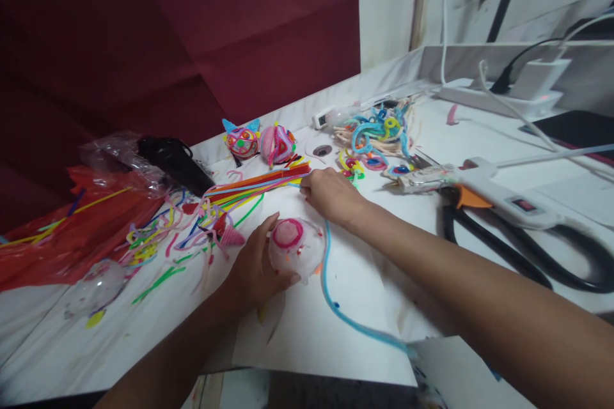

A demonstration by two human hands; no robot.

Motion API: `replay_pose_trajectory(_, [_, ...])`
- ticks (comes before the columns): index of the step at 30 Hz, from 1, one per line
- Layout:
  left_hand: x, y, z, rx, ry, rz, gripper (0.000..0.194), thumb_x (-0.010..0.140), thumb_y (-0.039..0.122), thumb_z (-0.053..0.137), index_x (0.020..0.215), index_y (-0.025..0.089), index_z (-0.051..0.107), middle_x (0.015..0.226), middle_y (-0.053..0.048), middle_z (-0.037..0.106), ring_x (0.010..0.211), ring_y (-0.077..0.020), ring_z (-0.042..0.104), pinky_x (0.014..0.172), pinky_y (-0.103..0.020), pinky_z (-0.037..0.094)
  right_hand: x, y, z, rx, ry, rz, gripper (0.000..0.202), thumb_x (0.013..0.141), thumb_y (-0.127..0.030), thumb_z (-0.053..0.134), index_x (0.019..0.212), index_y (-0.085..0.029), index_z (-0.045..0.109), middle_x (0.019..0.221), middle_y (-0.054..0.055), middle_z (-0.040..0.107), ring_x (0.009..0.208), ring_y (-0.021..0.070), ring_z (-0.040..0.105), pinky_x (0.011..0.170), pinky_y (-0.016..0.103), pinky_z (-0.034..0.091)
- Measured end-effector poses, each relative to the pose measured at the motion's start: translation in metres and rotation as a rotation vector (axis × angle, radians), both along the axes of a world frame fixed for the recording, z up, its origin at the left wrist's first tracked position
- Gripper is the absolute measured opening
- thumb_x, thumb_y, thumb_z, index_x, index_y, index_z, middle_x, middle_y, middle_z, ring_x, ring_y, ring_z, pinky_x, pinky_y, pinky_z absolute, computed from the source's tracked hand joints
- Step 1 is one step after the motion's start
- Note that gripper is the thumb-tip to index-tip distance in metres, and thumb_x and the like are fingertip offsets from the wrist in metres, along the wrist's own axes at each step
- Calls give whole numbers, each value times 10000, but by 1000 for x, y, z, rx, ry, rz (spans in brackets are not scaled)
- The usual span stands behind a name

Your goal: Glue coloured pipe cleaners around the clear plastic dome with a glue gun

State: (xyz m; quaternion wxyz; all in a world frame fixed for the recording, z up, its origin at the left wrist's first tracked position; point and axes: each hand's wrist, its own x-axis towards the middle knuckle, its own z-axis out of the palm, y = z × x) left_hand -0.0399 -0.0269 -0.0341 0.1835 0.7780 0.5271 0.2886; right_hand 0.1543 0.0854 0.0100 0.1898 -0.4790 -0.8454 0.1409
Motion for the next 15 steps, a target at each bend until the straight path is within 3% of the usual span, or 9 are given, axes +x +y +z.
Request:
replay_pose_trajectory(4, [1,-1,0,-7,-2,5,924,671,429,759,1431,209,282,1449,-161,392,1329,-346,398,1087,-523,358,22,-29,-3,15,92,36,237,802,-114,491,716,-207,691,626,0,655,594,136,589,570,247,375])
replay_pose_trajectory(9, [2,-1,1,26,21,-1,896,691,401,742,1433,201,283,1435,-160,406,1318,-336,413,1088,-512,365,36,-64,-24,33,254,-27,242,834,-238,464,826,-217,705,666,6,686,548,142,597,535,248,390])
replay_pose_trajectory(15, [3,-1,4,19,30,-3,878,714,409,729,1434,191,275,1448,-170,391,1341,-337,392,1103,-510,352,34,-78,-31,8,357,-104,235,847,-302,472,817,-217,690,608,-5,660,512,139,583,501,247,382])
